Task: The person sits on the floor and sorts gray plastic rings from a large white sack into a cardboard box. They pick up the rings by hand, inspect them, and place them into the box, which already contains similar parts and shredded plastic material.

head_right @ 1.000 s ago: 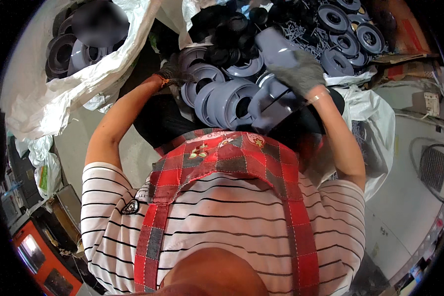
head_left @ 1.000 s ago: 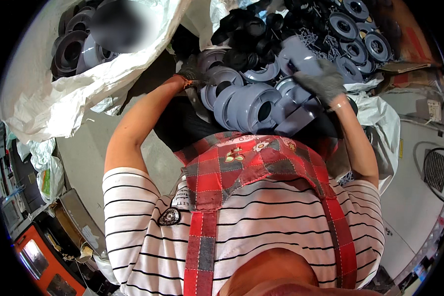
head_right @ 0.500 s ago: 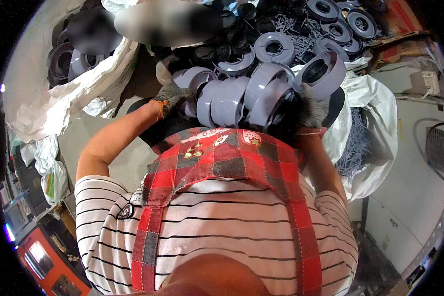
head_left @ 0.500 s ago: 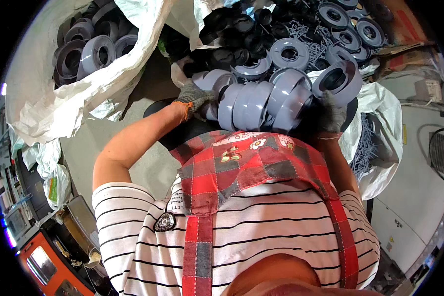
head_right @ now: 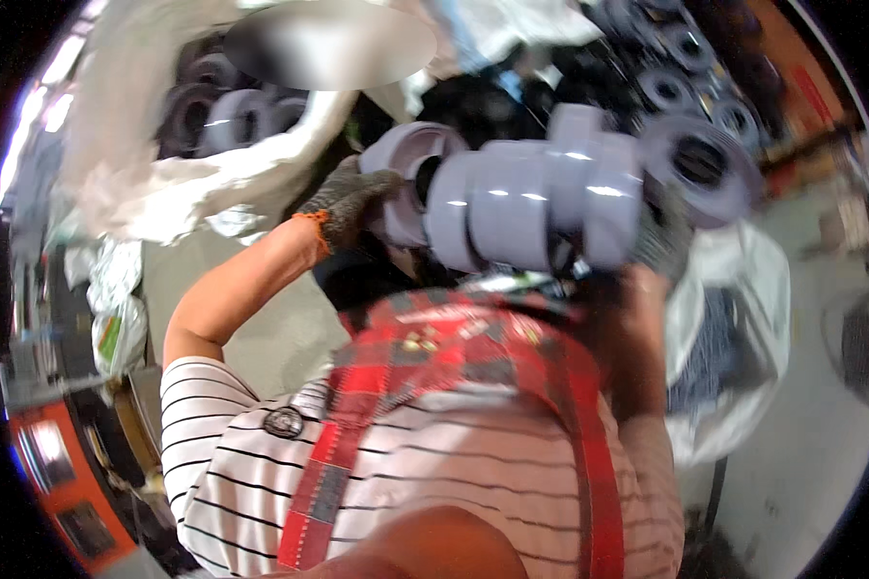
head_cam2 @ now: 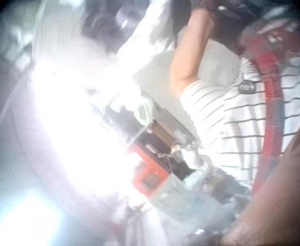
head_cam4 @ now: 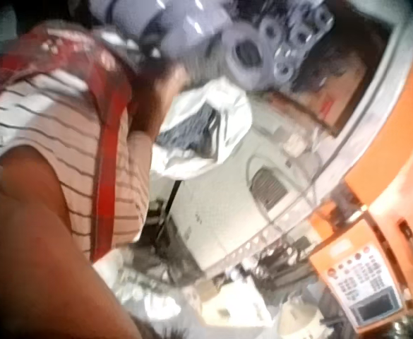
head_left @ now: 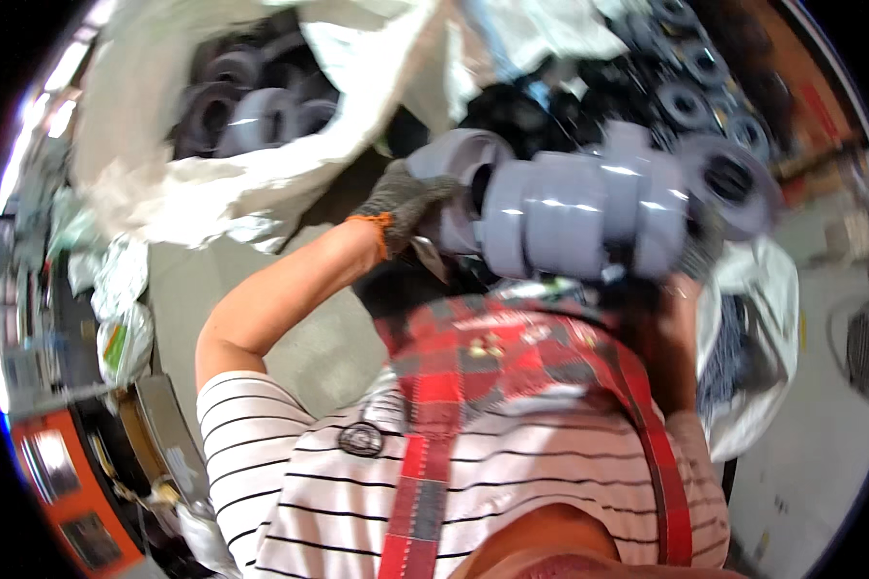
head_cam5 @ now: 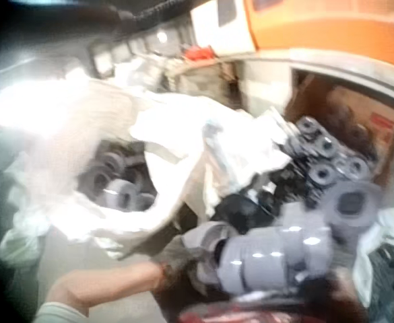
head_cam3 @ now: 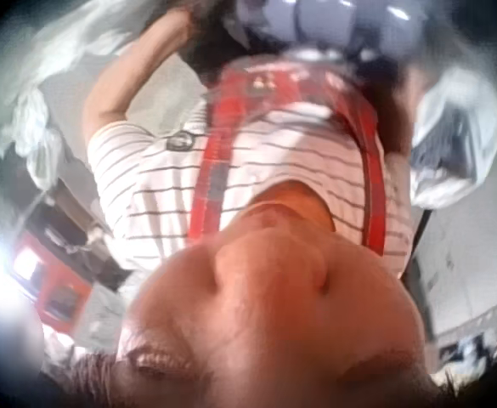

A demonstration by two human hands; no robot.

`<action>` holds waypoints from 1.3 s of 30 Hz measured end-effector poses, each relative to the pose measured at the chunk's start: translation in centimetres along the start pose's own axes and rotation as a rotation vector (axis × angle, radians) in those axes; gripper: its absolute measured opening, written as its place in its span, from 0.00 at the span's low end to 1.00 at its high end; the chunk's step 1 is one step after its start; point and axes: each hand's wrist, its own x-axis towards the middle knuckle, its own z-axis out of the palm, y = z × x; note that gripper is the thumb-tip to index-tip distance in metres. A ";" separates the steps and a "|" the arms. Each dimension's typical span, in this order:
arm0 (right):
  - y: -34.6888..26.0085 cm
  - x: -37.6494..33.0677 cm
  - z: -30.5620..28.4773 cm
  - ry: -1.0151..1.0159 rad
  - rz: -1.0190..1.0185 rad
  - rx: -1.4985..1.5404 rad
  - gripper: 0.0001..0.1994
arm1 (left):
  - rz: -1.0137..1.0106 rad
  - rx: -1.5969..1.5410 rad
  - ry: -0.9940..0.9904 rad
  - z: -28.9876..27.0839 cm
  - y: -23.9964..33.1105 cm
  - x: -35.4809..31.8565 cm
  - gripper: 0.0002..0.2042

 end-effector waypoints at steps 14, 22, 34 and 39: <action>-22.6 4.9 39.0 -0.563 -0.937 -0.032 0.32 | 0.732 0.579 1.145 -23.0 26.2 -13.8 0.17; -11.0 12.5 26.0 -0.507 -0.617 -0.781 0.22 | 0.784 0.203 0.222 -4.8 11.0 -8.4 0.22; 8.4 10.6 4.4 -1.879 -0.431 -1.548 0.17 | -0.297 -0.156 -0.297 12.7 -12.0 10.7 0.11; 15.2 9.4 2.2 -1.546 -0.253 -1.708 0.17 | 0.325 0.934 0.103 14.4 -15.6 14.8 0.20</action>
